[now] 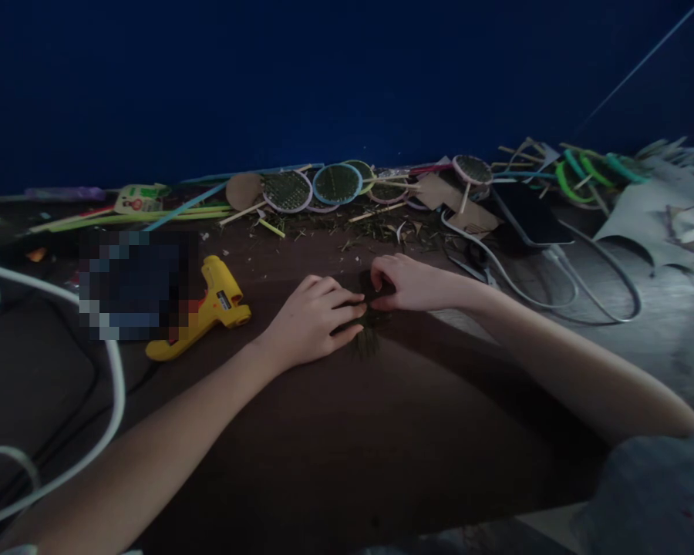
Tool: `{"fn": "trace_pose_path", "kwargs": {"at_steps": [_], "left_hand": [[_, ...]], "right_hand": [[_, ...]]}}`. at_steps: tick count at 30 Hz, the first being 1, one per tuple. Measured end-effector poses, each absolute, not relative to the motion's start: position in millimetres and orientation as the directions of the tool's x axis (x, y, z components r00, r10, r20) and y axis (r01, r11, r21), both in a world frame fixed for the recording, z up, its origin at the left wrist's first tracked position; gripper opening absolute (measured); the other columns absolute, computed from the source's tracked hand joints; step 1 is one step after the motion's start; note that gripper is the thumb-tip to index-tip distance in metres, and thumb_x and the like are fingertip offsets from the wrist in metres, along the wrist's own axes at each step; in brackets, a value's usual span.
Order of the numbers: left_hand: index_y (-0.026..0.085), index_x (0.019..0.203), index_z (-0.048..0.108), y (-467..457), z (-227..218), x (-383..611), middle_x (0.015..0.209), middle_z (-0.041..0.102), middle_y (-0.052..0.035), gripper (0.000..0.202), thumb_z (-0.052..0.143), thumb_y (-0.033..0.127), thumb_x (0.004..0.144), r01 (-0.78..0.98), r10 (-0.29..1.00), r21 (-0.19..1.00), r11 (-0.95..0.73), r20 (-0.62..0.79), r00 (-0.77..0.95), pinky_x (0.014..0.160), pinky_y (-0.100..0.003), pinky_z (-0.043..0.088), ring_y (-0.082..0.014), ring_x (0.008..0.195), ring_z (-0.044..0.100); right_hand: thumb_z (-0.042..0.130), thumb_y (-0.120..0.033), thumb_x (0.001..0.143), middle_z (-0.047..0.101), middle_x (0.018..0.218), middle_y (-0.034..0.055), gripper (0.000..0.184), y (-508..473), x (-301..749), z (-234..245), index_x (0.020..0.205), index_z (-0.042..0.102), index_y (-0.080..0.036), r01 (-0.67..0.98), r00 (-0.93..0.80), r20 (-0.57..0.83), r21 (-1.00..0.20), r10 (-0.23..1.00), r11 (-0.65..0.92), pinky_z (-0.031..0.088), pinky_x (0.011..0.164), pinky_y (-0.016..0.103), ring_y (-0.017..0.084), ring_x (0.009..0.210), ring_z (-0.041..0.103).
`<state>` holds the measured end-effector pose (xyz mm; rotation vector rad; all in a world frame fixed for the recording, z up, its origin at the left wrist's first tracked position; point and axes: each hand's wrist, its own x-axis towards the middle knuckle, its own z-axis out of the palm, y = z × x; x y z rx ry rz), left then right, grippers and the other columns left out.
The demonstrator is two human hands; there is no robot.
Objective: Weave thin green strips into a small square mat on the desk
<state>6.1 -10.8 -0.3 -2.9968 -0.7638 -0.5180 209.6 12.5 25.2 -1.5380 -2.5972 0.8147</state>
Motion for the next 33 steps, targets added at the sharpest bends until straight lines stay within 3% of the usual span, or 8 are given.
{"fn": "trace_pose_path", "kwargs": {"at_steps": [7,22,33], "left_hand": [[0.018,0.1,0.064,-11.2,0.2,6.5,0.107,0.066,-0.0025,0.027,0.046,0.033,0.087,0.467,0.461,0.066,-0.882,0.328,0.825,0.079,-0.034,0.036,-0.0189,0.091,0.053],[0.018,0.1,0.064,-11.6,2.5,7.4,0.107,0.065,-0.003,0.027,0.046,0.033,0.087,0.48,0.484,0.092,-0.872,0.301,0.822,0.08,-0.035,0.036,-0.02,0.093,0.053],[0.017,0.102,0.062,-12.0,1.6,5.8,0.108,0.064,-0.0051,0.028,0.043,0.032,0.088,0.47,0.482,0.111,-0.876,0.277,0.831,0.08,-0.035,0.037,-0.0208,0.094,0.052]], "right_hand": [[0.058,-0.037,0.066,0.051,0.092,0.0066,0.027,11.0,210.9,31.3,0.08,0.045,-0.018,0.815,-0.524,-0.316,-0.455,0.791,0.358,0.035,0.069,0.03,0.021,0.087,0.044],[0.06,-0.036,0.065,0.05,0.089,0.0062,0.028,10.5,209.7,27.7,0.079,0.044,-0.018,0.818,-0.52,-0.268,-0.428,0.811,0.383,0.034,0.07,0.031,0.022,0.086,0.043],[0.055,-0.034,0.071,0.053,0.081,0.0045,0.021,15.3,213.3,29.0,0.082,0.054,-0.017,0.769,-0.581,-0.228,-0.469,0.781,0.435,0.036,0.065,0.027,0.016,0.074,0.048]]}}
